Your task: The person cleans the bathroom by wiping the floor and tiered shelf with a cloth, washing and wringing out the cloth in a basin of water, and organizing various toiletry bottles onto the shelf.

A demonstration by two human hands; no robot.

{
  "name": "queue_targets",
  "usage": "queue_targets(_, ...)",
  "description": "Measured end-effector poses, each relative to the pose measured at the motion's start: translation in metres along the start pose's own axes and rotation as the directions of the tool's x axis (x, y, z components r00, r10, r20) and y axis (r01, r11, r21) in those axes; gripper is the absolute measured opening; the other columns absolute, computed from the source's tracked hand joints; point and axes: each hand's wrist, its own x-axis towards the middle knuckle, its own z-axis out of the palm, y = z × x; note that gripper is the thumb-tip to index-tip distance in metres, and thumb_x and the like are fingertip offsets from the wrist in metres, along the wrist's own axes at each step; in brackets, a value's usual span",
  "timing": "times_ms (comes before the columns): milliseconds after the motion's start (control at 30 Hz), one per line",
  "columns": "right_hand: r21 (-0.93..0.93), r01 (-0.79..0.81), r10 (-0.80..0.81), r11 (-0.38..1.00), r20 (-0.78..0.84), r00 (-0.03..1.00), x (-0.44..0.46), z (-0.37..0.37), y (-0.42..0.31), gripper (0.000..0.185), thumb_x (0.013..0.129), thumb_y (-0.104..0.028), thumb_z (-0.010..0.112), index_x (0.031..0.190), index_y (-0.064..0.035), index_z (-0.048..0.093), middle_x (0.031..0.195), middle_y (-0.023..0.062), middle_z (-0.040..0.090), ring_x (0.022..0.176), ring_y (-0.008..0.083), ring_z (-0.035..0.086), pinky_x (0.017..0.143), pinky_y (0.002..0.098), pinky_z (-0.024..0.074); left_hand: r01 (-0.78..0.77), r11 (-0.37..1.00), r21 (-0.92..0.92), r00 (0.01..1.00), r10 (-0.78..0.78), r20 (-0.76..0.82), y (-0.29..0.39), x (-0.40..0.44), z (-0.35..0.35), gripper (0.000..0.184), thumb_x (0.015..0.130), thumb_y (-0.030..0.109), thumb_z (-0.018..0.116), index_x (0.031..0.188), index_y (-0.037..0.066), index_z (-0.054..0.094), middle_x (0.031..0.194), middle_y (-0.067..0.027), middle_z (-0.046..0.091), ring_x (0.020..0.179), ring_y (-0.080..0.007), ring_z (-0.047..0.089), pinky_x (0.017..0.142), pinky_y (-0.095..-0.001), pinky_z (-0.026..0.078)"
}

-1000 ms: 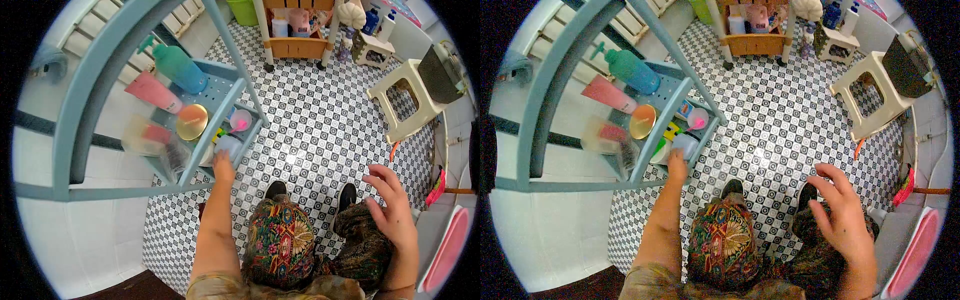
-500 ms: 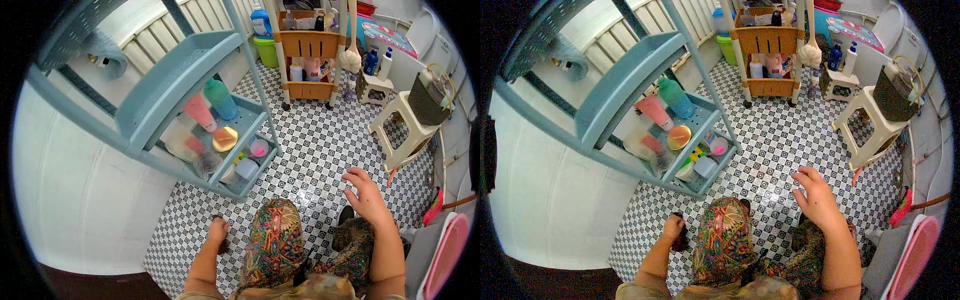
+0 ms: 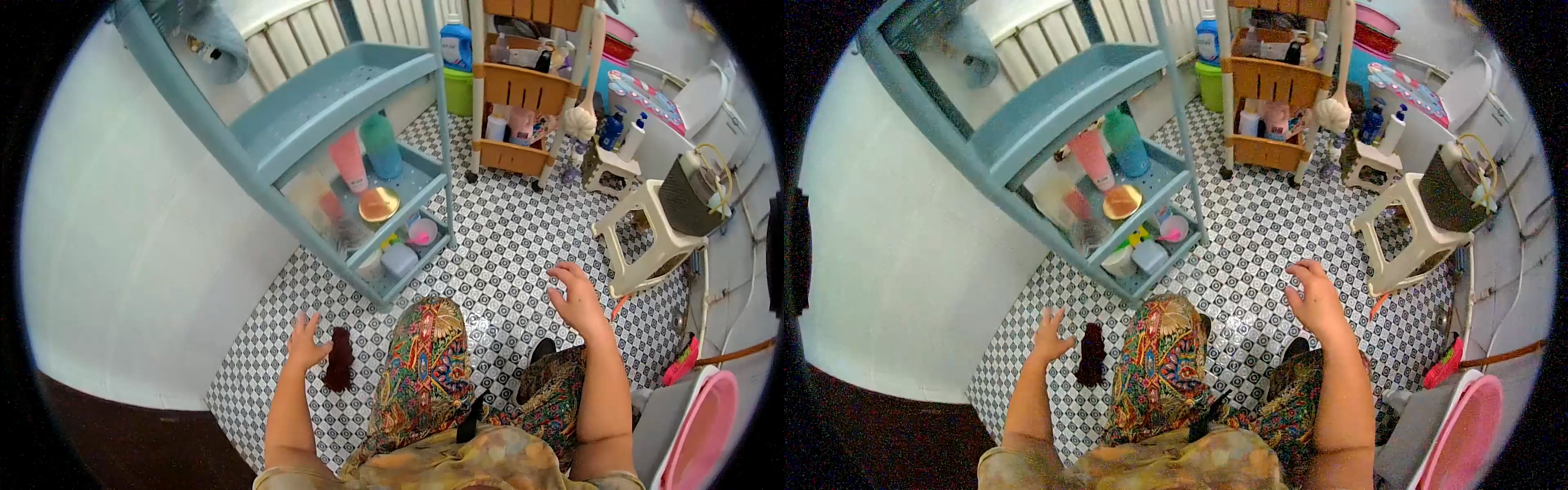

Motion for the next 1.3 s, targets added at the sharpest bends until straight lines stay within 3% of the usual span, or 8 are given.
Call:
queue_targets(33,-0.004,-0.008,0.008,1.000,-0.018,1.000,0.001,0.001,0.001,0.028,0.070,-0.008,0.061,0.097,-0.0040,0.056,0.106,0.0134,0.050,0.095,0.0308,0.052,0.080,0.0344,0.0432,-0.030,0.948,-0.318,0.999,0.038,0.020,0.004,0.006,-0.007,0.059,0.068,0.026,0.065,0.120,0.007,0.045,0.118,-0.0207,0.046,0.110,-0.0315,0.045,0.093,-0.0355,0.034)
queue_targets(100,-0.005,-0.016,0.015,1.000,-0.042,0.999,-0.001,0.000,0.007,0.028,0.070,-0.008,0.061,0.097,-0.0042,0.056,0.104,0.0135,0.051,0.094,0.0307,0.052,0.080,0.0342,0.0432,0.027,0.883,-0.468,0.992,0.035,0.124,0.016,0.012,-0.020,0.048,0.079,0.025,0.056,0.118,0.002,0.044,0.110,-0.0181,0.052,0.100,-0.0264,0.052,0.089,-0.0335,0.038)
queue_targets(167,0.028,-0.035,0.036,0.999,-0.058,0.998,-0.002,0.002,0.014,0.028,0.070,-0.008,0.060,0.098,-0.0031,0.056,0.104,0.0149,0.051,0.093,0.0319,0.052,0.080,0.0350,0.0432,0.067,0.530,-0.846,0.997,-0.009,0.073,0.044,0.015,-0.041,0.040,0.086,0.027,0.047,0.114,-0.001,0.047,0.107,-0.0135,0.055,0.093,-0.0199,0.055,0.084,-0.0307,0.041)
queue_targets(400,-0.007,-0.119,0.117,0.993,-0.122,0.986,-0.018,0.001,0.033,0.034,0.073,-0.009,0.057,0.106,-0.0048,0.051,0.102,0.0159,0.051,0.089,0.0326,0.053,0.077,0.0372,0.0441,-0.205,0.118,-0.972,0.952,0.254,-0.170,0.167,0.016,-0.108,0.046,0.091,0.032,0.036,0.119,-0.004,0.038,0.109,-0.0150,0.051,0.091,-0.0207,0.054,0.082,-0.0318,0.042)
queue_targets(567,0.004,-0.186,0.185,0.983,-0.135,0.973,-0.038,0.005,0.052,0.037,0.073,-0.010,0.057,0.109,-0.0056,0.049,0.103,0.0160,0.050,0.086,0.0326,0.054,0.074,0.0369,0.0447,-0.124,-0.065,-0.990,0.863,0.485,-0.140,0.275,0.015,-0.103,0.043,0.090,0.028,0.038,0.119,-0.004,0.039,0.107,-0.0146,0.051,0.090,-0.0206,0.054,0.083,-0.0321,0.042)
queue_targets(800,0.027,-0.248,0.248,0.968,-0.200,0.948,-0.033,0.018,0.077,0.038,0.072,-0.010,0.057,0.109,-0.0062,0.049,0.104,0.0167,0.050,0.084,0.0342,0.054,0.074,0.0390,0.0455,0.002,0.189,-0.982,0.601,0.785,0.152,0.374,0.017,-0.019,0.032,0.089,0.015,0.041,0.118,0.000,0.042,0.106,-0.0111,0.051,0.090,-0.0171,0.055,0.081,-0.0285,0.042)
queue_targets(967,-0.063,-0.321,0.317,0.945,-0.059,0.946,-0.021,0.002,0.087,0.040,0.071,-0.010,0.058,0.109,-0.0066,0.049,0.108,0.0149,0.049,0.094,0.0323,0.050,0.082,0.0398,0.0395,0.130,0.364,-0.922,0.575,0.730,0.370,0.377,0.024,0.025,0.030,0.088,0.009,0.041,0.117,0.001,0.043,0.106,-0.0094,0.051,0.091,-0.0152,0.054,0.080,-0.0262,0.041)
queue_targets(1300,-0.256,-0.288,0.332,0.923,0.150,0.931,-0.022,0.004,0.102,0.041,0.072,-0.013,0.058,0.111,-0.0064,0.047,0.107,0.0158,0.048,0.100,0.0288,0.048,0.089,0.0441,0.0329,0.141,0.404,-0.904,0.573,0.712,0.407,0.398,0.031,0.021,0.029,0.087,0.012,0.044,0.112,0.000,0.046,0.104,-0.0100,0.053,0.089,-0.0157,0.054,0.083,-0.0287,0.040)
